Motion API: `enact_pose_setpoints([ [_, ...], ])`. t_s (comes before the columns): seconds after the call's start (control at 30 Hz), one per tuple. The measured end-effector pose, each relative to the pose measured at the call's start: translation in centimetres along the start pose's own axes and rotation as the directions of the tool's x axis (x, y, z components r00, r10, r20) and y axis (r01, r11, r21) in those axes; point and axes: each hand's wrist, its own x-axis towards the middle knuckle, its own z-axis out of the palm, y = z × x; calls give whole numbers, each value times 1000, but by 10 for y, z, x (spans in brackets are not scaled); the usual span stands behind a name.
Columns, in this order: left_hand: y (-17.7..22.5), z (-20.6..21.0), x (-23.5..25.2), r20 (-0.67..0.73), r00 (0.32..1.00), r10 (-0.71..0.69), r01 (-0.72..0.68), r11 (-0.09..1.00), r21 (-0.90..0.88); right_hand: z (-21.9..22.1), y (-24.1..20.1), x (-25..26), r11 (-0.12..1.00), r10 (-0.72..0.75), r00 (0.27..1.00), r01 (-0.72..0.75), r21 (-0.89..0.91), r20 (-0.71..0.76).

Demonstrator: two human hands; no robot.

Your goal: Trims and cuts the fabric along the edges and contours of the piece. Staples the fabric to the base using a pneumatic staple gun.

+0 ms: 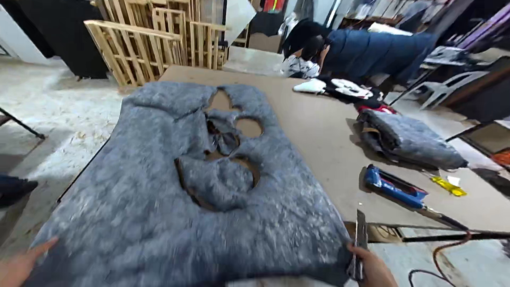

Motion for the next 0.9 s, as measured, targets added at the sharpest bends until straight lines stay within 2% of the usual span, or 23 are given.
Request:
enact_pose_setpoints([
  [0.13, 90, 25, 11, -18, 1000, 15, -15, 1000, 24, 46, -34, 9, 1000, 9, 999, -8, 18, -42],
  [0.23, 120, 28, 53, 27, 994, 108, -109, 992, 63, 78, -48, 15, 998, 41, 997, -37, 55, -68],
  [0.27, 128, 32, 63, 16, 990, 140, -141, 988, 68, 85, -53, 17, 999, 44, 996, -43, 20, -83],
  [0.33, 137, 46, 77, -46, 961, 272, -262, 953, 150, 90, -61, 20, 981, 14, 995, -34, -193, -102],
  [0.4, 145, 68, 59, -69, 853, 517, -475, 825, 306, 86, -72, 21, 907, -68, 996, 40, -419, -52],
  [0.47, 161, 120, -1, 24, 657, 754, -716, 613, 335, 79, -82, 26, 900, -136, 990, 134, -414, 25],
  [0.53, 174, 206, -80, 226, 503, 834, -853, 438, 283, 82, -91, 42, 928, -140, 982, 175, -329, 129],
  [0.6, 182, 291, -144, 485, 441, 755, -897, 389, 209, 96, -94, 62, 919, -151, 967, 213, -331, 204],
  [0.63, 184, 323, -165, 565, 428, 705, -901, 386, 200, 102, -96, 73, 898, -161, 957, 243, -366, 240],
  [0.67, 184, 349, -176, 581, 428, 692, -901, 372, 221, 108, -99, 86, 871, -184, 942, 288, -397, 279],
  [0.73, 178, 379, -179, 501, 451, 739, -889, 322, 326, 113, -108, 111, 818, -241, 906, 383, -430, 348],
  [0.8, 176, 389, -178, 439, 490, 753, -856, 323, 403, 108, -118, 144, 757, -268, 884, 439, -484, 383],
  [0.9, 179, 392, -182, 395, 552, 735, -811, 361, 461, 90, -130, 195, 585, -269, 893, 450, -675, 362],
])
